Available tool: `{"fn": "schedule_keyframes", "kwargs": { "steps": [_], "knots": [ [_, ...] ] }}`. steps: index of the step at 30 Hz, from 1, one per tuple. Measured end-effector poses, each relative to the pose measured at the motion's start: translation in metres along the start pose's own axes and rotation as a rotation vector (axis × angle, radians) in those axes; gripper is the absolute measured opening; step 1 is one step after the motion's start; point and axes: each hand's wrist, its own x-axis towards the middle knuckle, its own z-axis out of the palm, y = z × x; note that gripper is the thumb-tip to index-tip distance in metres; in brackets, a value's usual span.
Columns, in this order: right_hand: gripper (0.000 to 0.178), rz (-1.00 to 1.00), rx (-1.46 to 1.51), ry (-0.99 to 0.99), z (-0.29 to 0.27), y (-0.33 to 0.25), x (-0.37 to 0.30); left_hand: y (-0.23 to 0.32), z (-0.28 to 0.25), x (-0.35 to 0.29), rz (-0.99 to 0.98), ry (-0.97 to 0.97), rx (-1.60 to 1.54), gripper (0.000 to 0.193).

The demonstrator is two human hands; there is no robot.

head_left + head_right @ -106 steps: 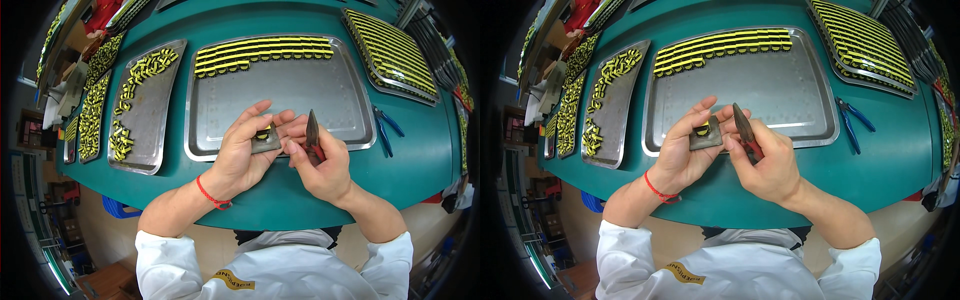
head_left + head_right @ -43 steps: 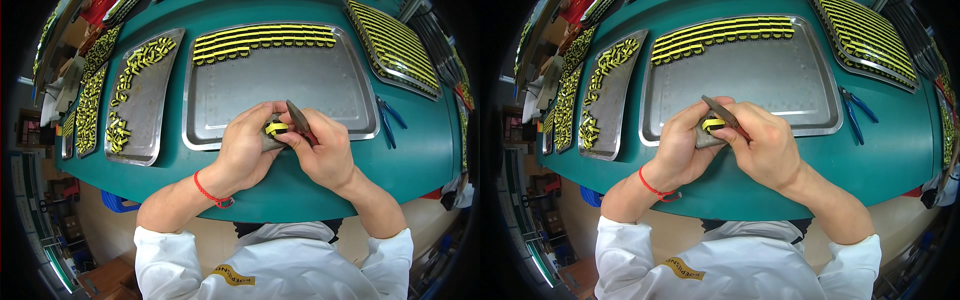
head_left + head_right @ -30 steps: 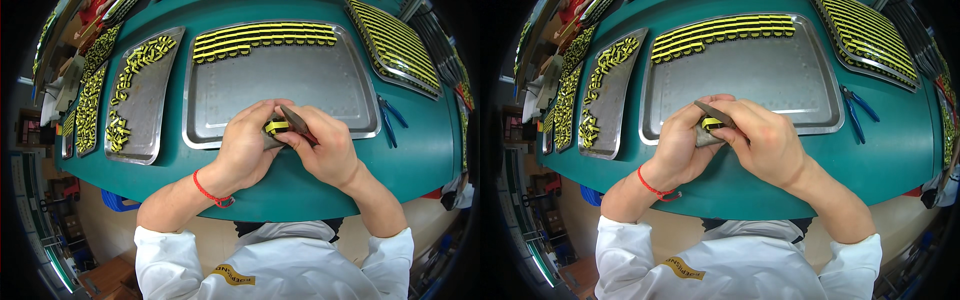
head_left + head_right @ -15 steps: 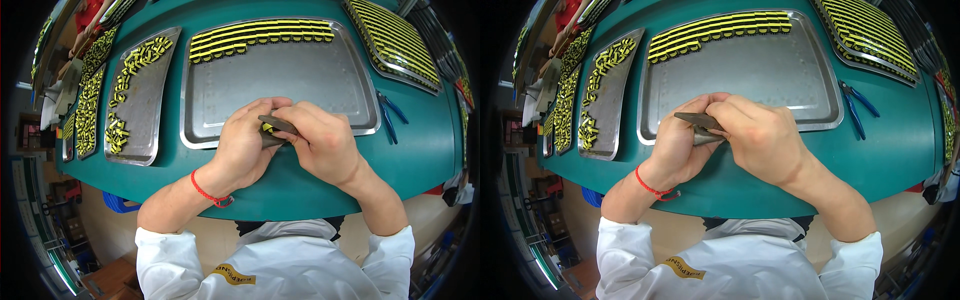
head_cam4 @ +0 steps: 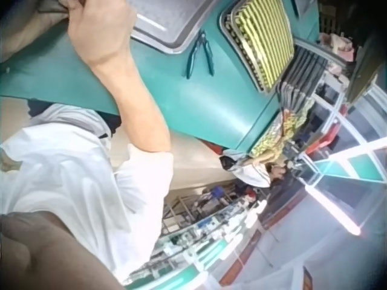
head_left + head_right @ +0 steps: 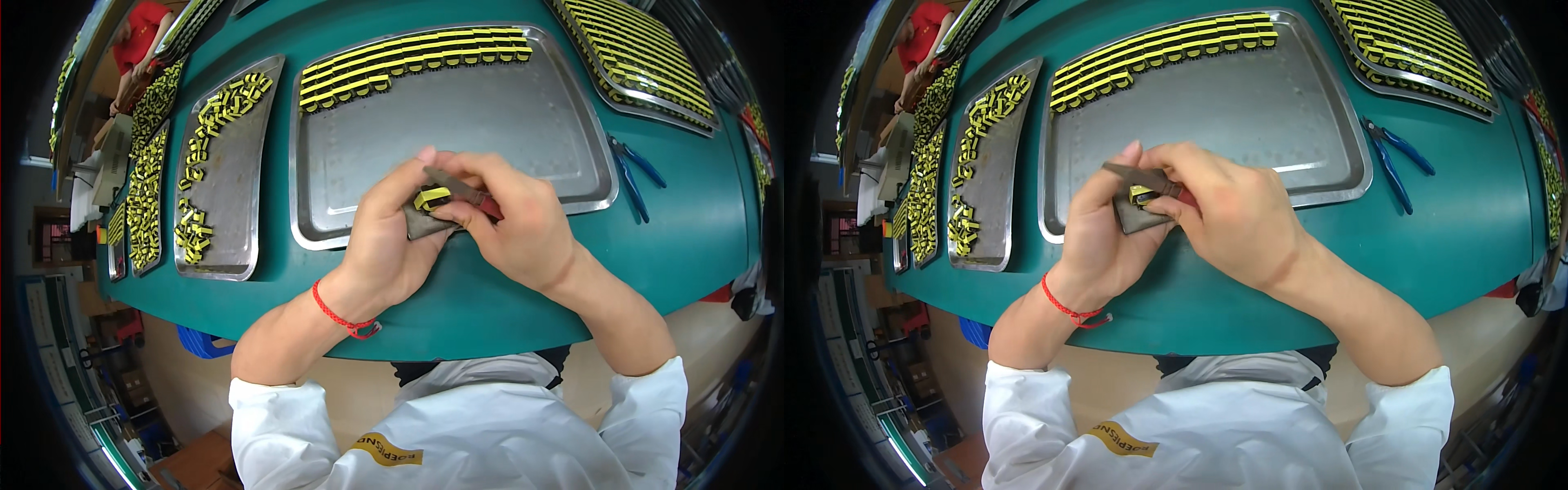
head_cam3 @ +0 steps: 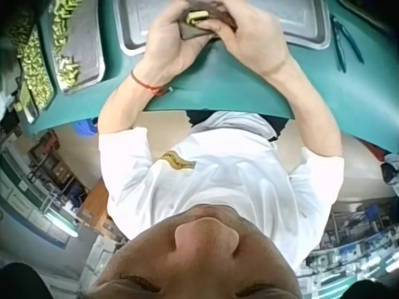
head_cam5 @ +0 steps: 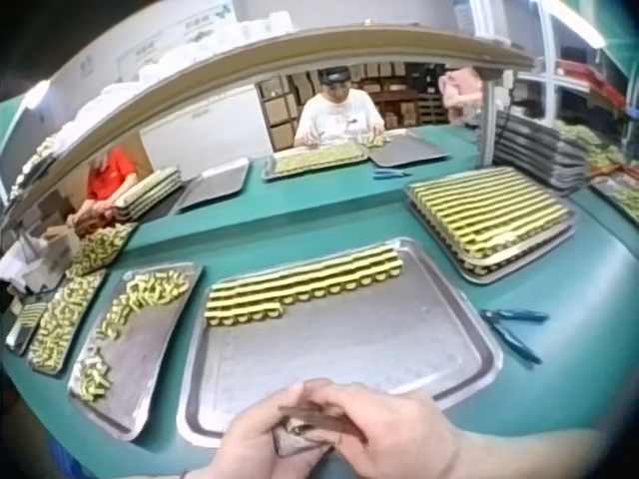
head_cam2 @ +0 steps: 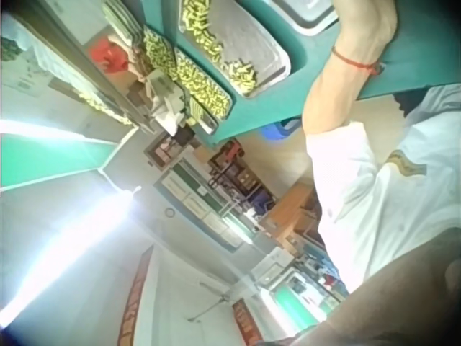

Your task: The person processes small yellow and black electronic components using pliers at a factory workbench.

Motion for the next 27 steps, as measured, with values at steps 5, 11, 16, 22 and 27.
{"fn": "schedule_keyframes", "kwargs": {
  "steps": [5,11,16,22,27],
  "knots": [
    [0.034,0.102,0.106,-0.038,-0.009,-0.004,-0.003,0.0,0.009,-0.007,0.042,0.098,0.157,0.04],
    [0.028,0.077,0.312,0.081,-0.008,0.001,-0.007,0.007,0.012,-0.007,0.044,0.089,0.066,0.05],
    [0.023,0.085,0.244,0.045,-0.013,-0.002,-0.006,0.008,0.012,-0.007,0.064,0.102,0.004,0.048],
    [0.022,0.11,0.345,0.034,-0.018,-0.005,-0.007,0.007,0.013,-0.005,0.077,0.115,0.033,0.046],
    [0.016,0.255,0.533,-0.076,-0.026,-0.011,-0.013,0.009,0.014,-0.004,0.13,0.061,-0.044,0.046]
  ]
}}
